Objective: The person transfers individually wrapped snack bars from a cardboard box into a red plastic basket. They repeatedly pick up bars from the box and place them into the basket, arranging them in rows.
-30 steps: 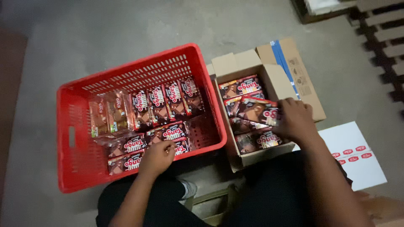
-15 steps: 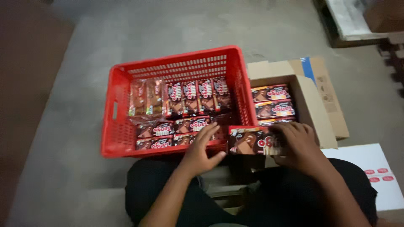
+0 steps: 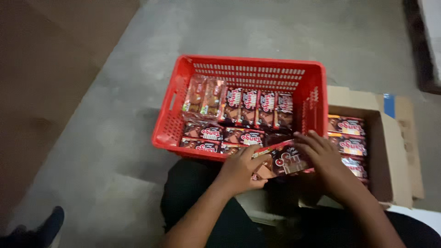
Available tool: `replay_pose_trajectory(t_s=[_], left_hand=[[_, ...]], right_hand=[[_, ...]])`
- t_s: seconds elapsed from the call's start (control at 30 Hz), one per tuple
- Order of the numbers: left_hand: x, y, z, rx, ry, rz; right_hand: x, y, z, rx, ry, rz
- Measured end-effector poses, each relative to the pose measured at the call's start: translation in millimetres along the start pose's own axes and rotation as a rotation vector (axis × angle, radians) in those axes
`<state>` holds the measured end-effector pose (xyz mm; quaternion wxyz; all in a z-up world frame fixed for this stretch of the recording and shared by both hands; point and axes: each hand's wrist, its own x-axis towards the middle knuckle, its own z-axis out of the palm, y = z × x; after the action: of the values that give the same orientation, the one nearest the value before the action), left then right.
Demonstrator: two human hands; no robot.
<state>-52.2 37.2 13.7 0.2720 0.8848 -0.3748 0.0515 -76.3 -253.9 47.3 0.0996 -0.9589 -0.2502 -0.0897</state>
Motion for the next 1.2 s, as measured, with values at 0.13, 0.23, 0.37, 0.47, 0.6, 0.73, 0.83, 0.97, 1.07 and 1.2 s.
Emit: replay_pose_trajectory(t_s=[0.13, 0.23, 0.37, 0.47, 0.6, 0.73, 0.83, 0.97, 1.07, 1.2], left_hand=[[0, -26, 2, -0.044, 0.064, -0.18], [16, -36, -9, -0.117, 0.131, -0.348], [55, -48, -22, -0.172, -0.068, -0.717], [87, -66, -16, -0.214, -0.095, -0.854], [126, -119, 33, -0.116, -0.099, -0.894], [167, -162, 76, -0.007, -0.154, -0.955], [187, -173, 92, 0.101, -0.376, -1.086], [185, -193, 134, 0.229, -0.461, -1.02], [176, -207, 168, 0.282, -0.427, -0.982], [174, -208, 176, 0.284, -0.496, -0.945]], right_hand=[[5, 52, 70, 0.103, 0.289, -0.001], [8, 90, 111, 0.093, 0.089, 0.507], [34, 86, 107, 0.479, 0.139, 0.805], [66, 38, 51, 0.545, 0.129, 0.932], [70, 32, 52, 0.214, -0.173, 1.109], [72, 37, 54, 0.254, -0.168, 1.129], [74, 36, 54, 0.251, -0.216, 1.161], [70, 45, 68, 0.177, -0.205, 1.144], [58, 55, 83, 0.146, -0.19, 1.12], [63, 48, 77, 0.127, -0.225, 1.154]])
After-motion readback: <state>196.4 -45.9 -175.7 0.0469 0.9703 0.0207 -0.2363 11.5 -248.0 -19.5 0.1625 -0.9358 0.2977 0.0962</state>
